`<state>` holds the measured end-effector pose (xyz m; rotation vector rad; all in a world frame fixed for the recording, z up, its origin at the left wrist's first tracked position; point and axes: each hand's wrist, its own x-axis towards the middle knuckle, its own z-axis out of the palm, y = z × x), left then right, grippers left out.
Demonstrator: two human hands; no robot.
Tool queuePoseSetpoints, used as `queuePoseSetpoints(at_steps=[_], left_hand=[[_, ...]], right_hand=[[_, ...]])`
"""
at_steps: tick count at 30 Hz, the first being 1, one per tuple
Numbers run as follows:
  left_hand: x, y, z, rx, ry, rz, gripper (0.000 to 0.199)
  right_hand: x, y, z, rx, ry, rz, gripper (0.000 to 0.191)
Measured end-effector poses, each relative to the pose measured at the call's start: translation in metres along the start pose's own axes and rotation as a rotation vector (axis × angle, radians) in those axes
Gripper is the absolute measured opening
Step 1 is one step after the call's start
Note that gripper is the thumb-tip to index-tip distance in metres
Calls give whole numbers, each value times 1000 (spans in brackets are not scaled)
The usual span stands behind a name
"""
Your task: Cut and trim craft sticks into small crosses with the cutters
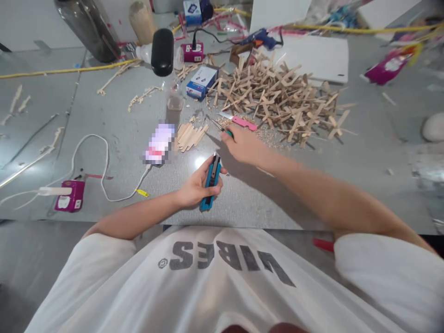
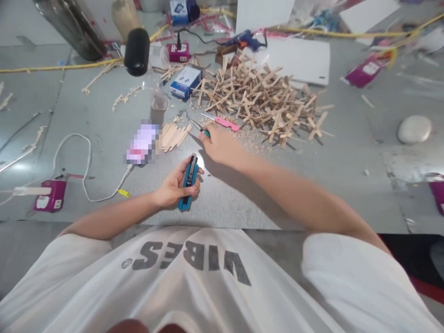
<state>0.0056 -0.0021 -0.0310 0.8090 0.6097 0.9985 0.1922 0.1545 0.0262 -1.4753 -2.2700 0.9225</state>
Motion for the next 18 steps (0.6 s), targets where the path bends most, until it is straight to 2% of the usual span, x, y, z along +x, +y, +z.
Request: queuePoseSetpoints(at_steps=[3,5,9,12,14,18], left_hand=[[2,-4,-1,9,17,25,110],[4,-6,-3,-3,18,62,106],[10,-7,-10,-25,25,109,107],[12,-7,-14,-20,44,100,112],[13,-7,-14,-22,81,99,110],[15,-5,-13,-15,166,117,110]], right_hand=[[58,-26,7,-145,32,32,35],[86,-42,14,-222,50,57,35],[110,-57,21,-336,94,69,39],[106,-52,18,-386,151,28,51],[93,-44,13,-401,177,17,52],[40,-16,6,-441,204,41,42]])
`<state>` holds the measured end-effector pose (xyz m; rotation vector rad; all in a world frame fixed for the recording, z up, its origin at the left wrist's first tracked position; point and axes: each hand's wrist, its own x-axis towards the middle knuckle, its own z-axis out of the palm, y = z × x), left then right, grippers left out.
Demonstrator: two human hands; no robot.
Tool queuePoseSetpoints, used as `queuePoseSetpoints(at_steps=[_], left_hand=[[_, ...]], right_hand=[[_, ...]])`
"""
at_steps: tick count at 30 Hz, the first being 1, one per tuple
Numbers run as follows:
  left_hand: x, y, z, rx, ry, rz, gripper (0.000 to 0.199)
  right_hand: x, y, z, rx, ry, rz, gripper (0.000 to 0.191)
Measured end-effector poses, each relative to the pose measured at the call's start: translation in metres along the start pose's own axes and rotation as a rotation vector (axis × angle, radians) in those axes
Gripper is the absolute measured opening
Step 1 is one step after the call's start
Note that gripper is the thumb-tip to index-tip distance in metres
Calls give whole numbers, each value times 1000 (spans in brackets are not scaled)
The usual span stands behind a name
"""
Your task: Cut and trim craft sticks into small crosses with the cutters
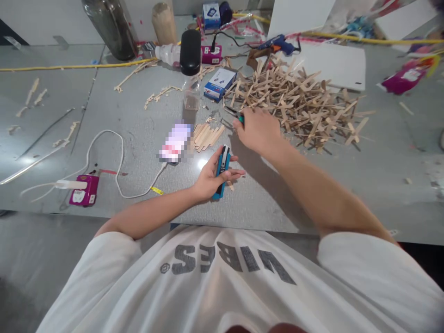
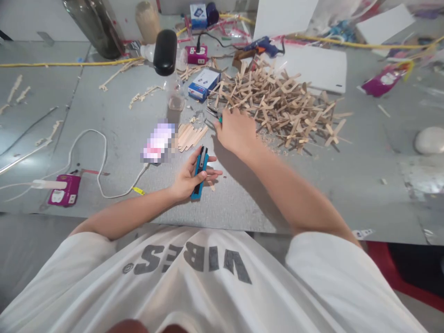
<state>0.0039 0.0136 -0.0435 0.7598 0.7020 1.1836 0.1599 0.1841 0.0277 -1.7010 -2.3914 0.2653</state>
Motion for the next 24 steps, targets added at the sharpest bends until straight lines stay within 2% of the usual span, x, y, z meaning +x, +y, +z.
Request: queuePoseSetpoints(at_steps=[4,8,14,20,24], left_hand=[[-1,4,3,18,58,-19,116],[-7,7,9,60,117,-54,109],[-20,8,10,134,146,-9,89],[-29,14,7,91,172,-120,81],[-30,17,7,99,220,-124,76]], right_hand=[[-66,23,5,-23,-38,3,46],[-99,26,13,-28,-46,24,47],[-106,36,10,-49,17,12,49],[-102,59,-1,12,1,149,52],[-101,60,0,37,-33,204,51]])
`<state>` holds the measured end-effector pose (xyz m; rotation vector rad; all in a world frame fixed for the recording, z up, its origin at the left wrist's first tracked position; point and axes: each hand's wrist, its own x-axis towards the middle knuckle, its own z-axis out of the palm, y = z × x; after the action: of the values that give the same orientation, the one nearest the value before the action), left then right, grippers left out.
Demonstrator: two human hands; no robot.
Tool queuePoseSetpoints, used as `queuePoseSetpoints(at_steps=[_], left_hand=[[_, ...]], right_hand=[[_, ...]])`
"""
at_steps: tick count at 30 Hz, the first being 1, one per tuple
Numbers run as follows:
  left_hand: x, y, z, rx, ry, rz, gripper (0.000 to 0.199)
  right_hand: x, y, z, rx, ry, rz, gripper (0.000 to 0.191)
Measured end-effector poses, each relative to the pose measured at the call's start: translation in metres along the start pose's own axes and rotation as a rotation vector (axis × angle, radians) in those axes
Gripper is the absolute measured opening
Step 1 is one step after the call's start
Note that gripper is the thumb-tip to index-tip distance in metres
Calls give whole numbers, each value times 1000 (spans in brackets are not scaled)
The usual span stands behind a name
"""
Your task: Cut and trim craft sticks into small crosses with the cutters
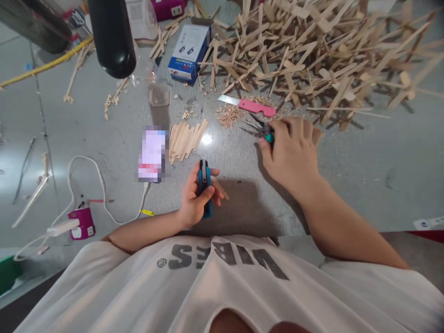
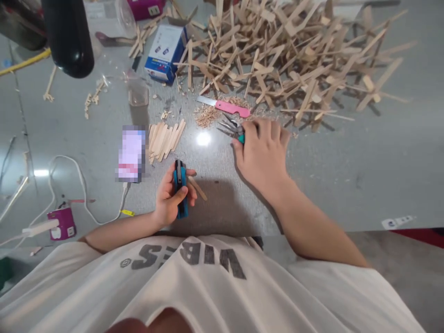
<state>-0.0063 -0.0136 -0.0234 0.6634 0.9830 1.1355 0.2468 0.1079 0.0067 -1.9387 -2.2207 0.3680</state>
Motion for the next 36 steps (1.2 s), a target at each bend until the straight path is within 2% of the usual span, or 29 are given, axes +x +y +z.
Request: queuePoseSetpoints(at_steps=[3,6,9,13,17,21,26,30,32,36], left_hand=[[2,0,-1,30,-8,-3,77],[7,0,-2,44,5,19,77],[11,-2,-1,7,47,73,74],[16,-5,1,-41,37,159,71],[17,-10,2,17,41,223,69],[17,-14,1,46,79,242,73],[20,-17,0,28,84,276,72],[20,-15,1,-16,79,294,69],[19,-12,1,-44,79,304,68],[15,-6,0,-99,94,318,59]], right_hand=[[-3,-4,3,22,-28,-48,48],[-5,-5,7,30,3,-90,47],[-1,1,7,37,55,-57,44],[4,16,-2,0,85,-35,45],[-2,17,-12,-26,-38,-143,40],[-9,5,-5,-39,-124,-262,34],[-5,8,10,-9,-53,-261,31],[1,13,7,-4,-2,-265,35],[1,9,4,15,45,-340,40],[-11,-12,9,100,111,-665,43]])
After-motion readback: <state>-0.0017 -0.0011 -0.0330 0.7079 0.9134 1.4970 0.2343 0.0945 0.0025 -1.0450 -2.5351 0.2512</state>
